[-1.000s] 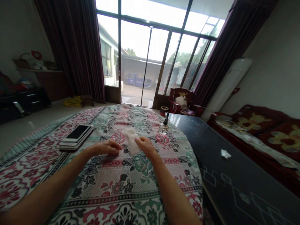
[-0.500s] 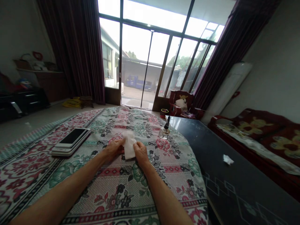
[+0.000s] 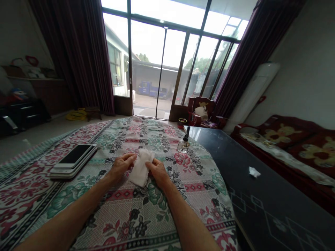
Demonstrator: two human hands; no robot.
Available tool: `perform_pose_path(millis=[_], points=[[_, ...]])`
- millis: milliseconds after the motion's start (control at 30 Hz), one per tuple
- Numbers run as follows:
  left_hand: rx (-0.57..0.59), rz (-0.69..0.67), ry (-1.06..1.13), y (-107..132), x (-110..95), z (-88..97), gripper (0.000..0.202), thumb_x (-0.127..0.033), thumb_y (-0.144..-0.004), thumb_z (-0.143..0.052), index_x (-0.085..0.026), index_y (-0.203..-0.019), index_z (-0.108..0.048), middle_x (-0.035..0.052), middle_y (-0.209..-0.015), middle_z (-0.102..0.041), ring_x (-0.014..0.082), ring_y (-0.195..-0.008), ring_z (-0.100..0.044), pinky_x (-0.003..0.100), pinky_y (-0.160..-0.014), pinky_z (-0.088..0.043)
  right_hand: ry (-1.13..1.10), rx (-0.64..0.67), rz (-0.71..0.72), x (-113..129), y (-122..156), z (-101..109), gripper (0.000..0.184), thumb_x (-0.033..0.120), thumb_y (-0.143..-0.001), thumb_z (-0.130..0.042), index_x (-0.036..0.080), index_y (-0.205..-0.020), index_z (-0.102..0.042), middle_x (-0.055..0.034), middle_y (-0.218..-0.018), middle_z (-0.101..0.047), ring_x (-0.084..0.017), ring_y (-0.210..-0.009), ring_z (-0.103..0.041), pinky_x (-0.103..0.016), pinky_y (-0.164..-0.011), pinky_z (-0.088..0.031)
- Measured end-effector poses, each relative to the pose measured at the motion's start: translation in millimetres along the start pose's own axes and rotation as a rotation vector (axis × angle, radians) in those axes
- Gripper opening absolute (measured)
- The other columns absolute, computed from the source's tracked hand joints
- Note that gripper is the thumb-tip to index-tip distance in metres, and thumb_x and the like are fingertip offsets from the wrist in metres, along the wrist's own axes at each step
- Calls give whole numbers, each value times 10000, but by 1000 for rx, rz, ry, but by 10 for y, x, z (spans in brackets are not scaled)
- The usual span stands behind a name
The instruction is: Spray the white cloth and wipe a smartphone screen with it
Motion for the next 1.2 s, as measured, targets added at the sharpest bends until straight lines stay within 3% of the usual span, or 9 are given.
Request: perform_pose_path(millis=[100,200,367,533,667,833,1000,1200], points=[[-105,-103,-87,6,-114,49,292,-439,-676,-687,-160,-764,-689,-34,-569,-564,111,-501,-480,219,-468,-342,-37,-40,7,12,-3,-10,385,375,-627,-772,168,-941,-689,-28,-791,-717,-181,-676,-649,-306,-676,-503],[7,-104,-156,29,-141,46,311,-466,-675,-685,-156,-701,-692,-23,-554,-564,126,-526,-497,229,-491,-352,-37,-59,13,14,-8,-16,376,375,-623,-760,173,-933,-690,-25,-786,-716,-193,-697,-653,-307,-669,-503],[260,53,-30,63,-33,-32,391,-472,-652,-754,-133,-845,-725,47,-734,-683,145,-611,-572,238,-550,-409,26,-42,47,-21,-1,-22,355,379,-657,-739,174,-941,-681,-16,-775,-705,-173,-668,-634,-301,-665,-493],[341,200,195,91,-39,-67,370,-421,-608,-809,-119,-770,-669,57,-695,-663,135,-575,-569,249,-572,-442,83,-42,135,27,8,-57,365,343,-670,-726,181,-993,-668,-31,-880,-708,-186,-766,-643,-312,-738,-503],[434,263,360,121,-91,-82,391,-401,-616,-810,-111,-824,-651,76,-729,-676,161,-616,-604,282,-632,-480,36,83,127,89,26,-86,463,388,-703,-702,194,-1117,-627,-59,-983,-703,-215,-866,-647,-328,-774,-514],[396,276,340,113,-62,-70,411,-406,-604,-826,-130,-814,-607,57,-702,-667,147,-573,-592,269,-569,-466,13,162,34,44,32,-77,480,460,-690,-751,156,-1045,-644,-90,-933,-706,-214,-810,-657,-345,-777,-521],[313,259,176,88,-23,-53,382,-411,-591,-817,-152,-738,-577,3,-616,-613,104,-485,-533,234,-484,-396,59,110,42,19,31,-83,499,449,-622,-821,165,-996,-652,-75,-922,-703,-193,-767,-649,-332,-747,-526],[225,137,-56,83,-19,-49,352,-429,-602,-779,-160,-661,-560,-39,-548,-535,82,-450,-464,217,-454,-314,125,64,47,45,73,-147,485,423,-610,-831,181,-985,-639,-42,-881,-688,-166,-724,-635,-304,-694,-516]])
Point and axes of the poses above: each hand's wrist, its own y-axis away from the middle knuckle, its own z-axis out of the back of the hand, x = y × z, the point moved 1 cm from there along -y, towards the middle knuckle
